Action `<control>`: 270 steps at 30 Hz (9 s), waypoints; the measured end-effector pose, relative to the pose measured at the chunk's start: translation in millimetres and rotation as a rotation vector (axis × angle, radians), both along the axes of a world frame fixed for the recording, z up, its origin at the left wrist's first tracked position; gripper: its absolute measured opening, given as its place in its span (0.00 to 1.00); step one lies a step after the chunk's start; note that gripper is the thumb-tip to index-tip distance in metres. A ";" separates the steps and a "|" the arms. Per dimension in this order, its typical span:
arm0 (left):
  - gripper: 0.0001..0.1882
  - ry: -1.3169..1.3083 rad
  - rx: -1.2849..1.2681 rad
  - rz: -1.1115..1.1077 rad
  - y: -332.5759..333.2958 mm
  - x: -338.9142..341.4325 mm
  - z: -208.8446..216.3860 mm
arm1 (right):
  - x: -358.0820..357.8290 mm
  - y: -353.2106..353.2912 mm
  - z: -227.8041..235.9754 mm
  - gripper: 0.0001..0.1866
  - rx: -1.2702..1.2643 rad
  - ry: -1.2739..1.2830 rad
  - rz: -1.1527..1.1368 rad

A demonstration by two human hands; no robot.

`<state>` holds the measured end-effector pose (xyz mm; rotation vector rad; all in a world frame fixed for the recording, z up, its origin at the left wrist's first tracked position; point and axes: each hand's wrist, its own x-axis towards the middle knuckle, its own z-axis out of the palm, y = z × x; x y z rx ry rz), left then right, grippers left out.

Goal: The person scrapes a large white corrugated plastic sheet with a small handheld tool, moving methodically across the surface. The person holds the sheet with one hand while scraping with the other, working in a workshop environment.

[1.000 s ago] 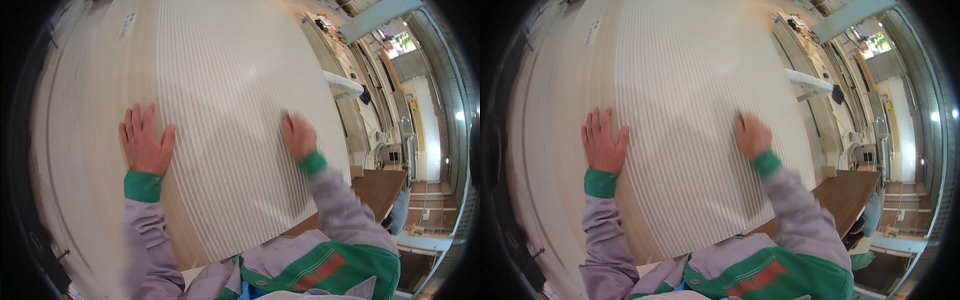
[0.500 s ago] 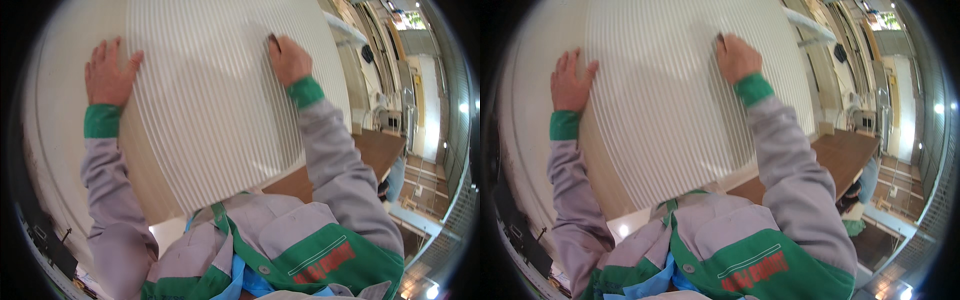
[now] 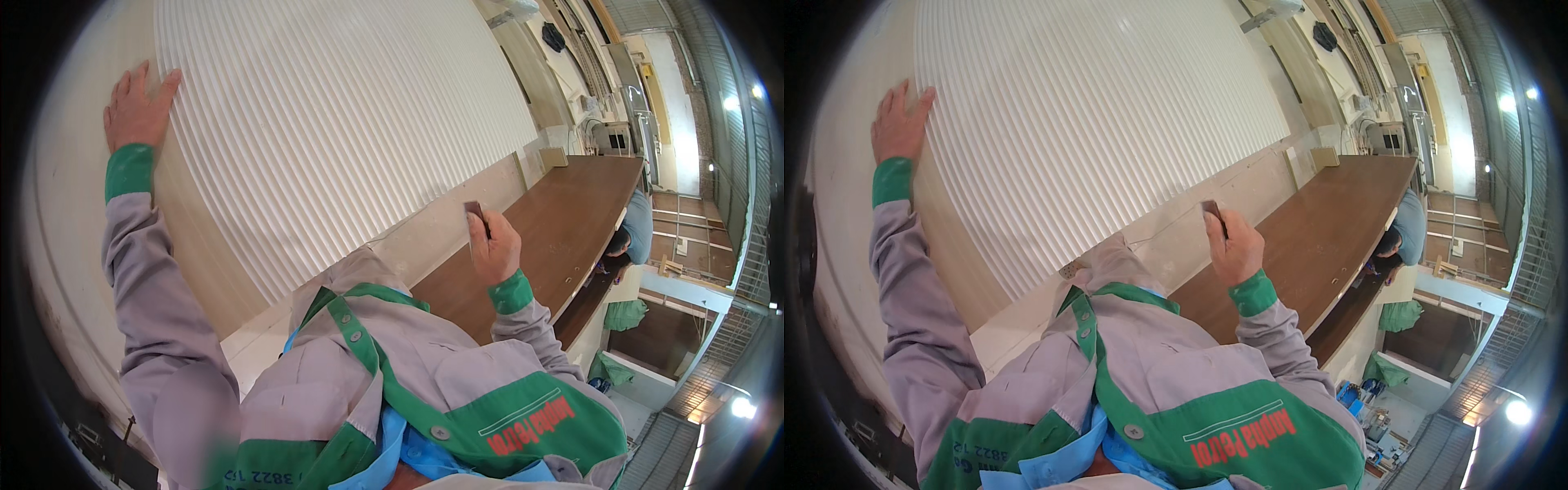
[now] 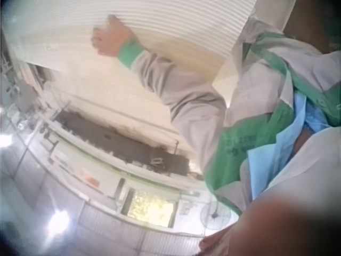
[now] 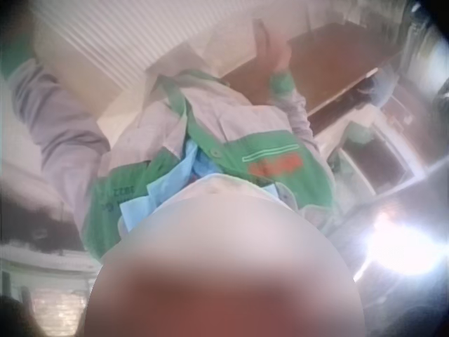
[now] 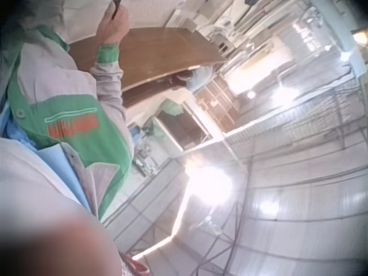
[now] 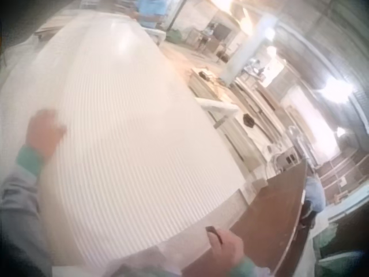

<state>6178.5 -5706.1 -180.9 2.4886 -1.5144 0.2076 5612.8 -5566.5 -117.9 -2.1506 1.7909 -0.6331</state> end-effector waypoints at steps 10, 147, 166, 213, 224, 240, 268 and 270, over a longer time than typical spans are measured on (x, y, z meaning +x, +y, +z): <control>0.42 0.012 -0.035 0.003 6.7 -13.7 9.3 | 75.2 -90.1 2.8 0.10 0.001 0.138 0.116; 0.34 0.292 -0.401 -0.272 -0.3 -12.2 18.3 | 306.5 -432.8 -11.4 0.21 -0.131 0.367 0.263; 0.41 -0.094 -0.110 -0.130 -23.4 26.2 -24.1 | 27.1 1.1 -2.2 0.04 0.117 -0.047 0.049; 0.38 0.020 -0.094 -0.086 -10.9 -20.3 33.1 | 373.5 -502.8 -10.9 0.21 -0.196 0.412 0.296; 0.31 0.132 -0.272 -0.137 -2.9 -42.2 50.2 | 153.8 -204.3 -20.9 0.13 -0.294 0.238 0.405; 0.40 -0.086 -0.132 -0.157 -31.8 21.2 -14.0 | 72.9 -18.2 6.1 0.04 0.072 0.018 0.105; 0.39 0.282 -0.045 -0.104 -11.9 -21.4 37.3 | 191.3 -225.6 -18.8 0.15 -0.082 0.214 0.262; 0.40 0.279 -0.010 -0.091 -11.6 -22.2 41.6 | 138.6 -136.4 -9.8 0.14 -0.105 0.137 0.225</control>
